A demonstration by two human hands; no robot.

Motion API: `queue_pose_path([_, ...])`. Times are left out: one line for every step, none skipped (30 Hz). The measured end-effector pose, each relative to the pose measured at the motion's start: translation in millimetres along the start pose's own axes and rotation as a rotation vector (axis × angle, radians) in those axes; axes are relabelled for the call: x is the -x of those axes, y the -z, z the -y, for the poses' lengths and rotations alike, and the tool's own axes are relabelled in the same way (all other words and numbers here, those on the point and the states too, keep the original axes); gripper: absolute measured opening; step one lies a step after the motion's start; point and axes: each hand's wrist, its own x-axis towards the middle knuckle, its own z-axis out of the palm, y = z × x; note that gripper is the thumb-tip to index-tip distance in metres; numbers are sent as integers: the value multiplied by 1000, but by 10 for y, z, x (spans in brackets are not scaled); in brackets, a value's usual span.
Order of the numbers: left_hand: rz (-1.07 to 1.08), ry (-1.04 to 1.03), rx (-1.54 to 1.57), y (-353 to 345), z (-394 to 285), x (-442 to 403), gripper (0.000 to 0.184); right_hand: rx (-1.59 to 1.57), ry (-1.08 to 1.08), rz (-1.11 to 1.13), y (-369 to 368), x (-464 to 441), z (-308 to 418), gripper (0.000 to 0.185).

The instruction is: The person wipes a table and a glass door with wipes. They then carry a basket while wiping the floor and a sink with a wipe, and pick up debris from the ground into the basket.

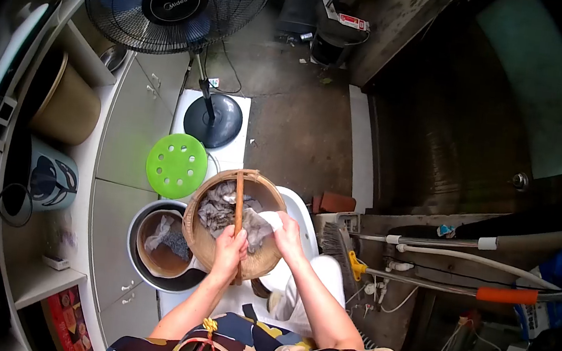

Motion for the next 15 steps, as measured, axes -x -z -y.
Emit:
queue_pose_path([0,-14,24,0,-42,-45,14,-85,-27,5,-13,-8,98,23])
queue_pose_path([-1,-27,46,3,-75,-113,14,-172,-54,11,-52,-11,240,22])
queue_pose_path([-2,-39,66,9,-115,-170,14,-262,-81,16,-89,-20,330,22])
queue_pose_path([37,-58,50,29,-182,-224,10,-279,-100,19,-120,-55,344,22])
queue_pose_path([16,-49,12,8,-243,-268,9,-295,-114,23,-145,-110,325,22])
queue_pose_path([-9,-37,-22,-30,-303,-292,9,-307,-132,30,-156,-156,317,22])
queue_pose_path([-39,-22,-53,-54,-353,-301,11,-317,-144,36,-158,-181,324,22])
queue_pose_path([3,-90,-125,-28,-364,-342,18,-325,-155,45,-145,-205,335,23])
queue_pose_path([9,-124,-150,-28,-375,-353,19,-331,-163,61,-146,-247,360,23])
queue_pose_path([10,-161,-175,-41,-403,-373,21,-337,-209,106,-133,-299,390,23])
queue_pose_path([9,-199,-200,-40,-448,-394,22,-339,-281,143,-150,-364,457,24])
queue_pose_path([26,-281,-311,12,-391,-480,27,-369,-314,200,-151,-407,520,25])
queue_pose_path([20,-273,-271,7,-361,-562,27,-393,-355,259,-136,-441,588,25])
queue_pose_path([9,-262,-231,-26,-321,-624,27,-423,-392,297,-120,-489,599,26])
queue_pose_path([-5,-251,-194,-60,-293,-707,27,-457,-432,339,-106,-570,589,26])
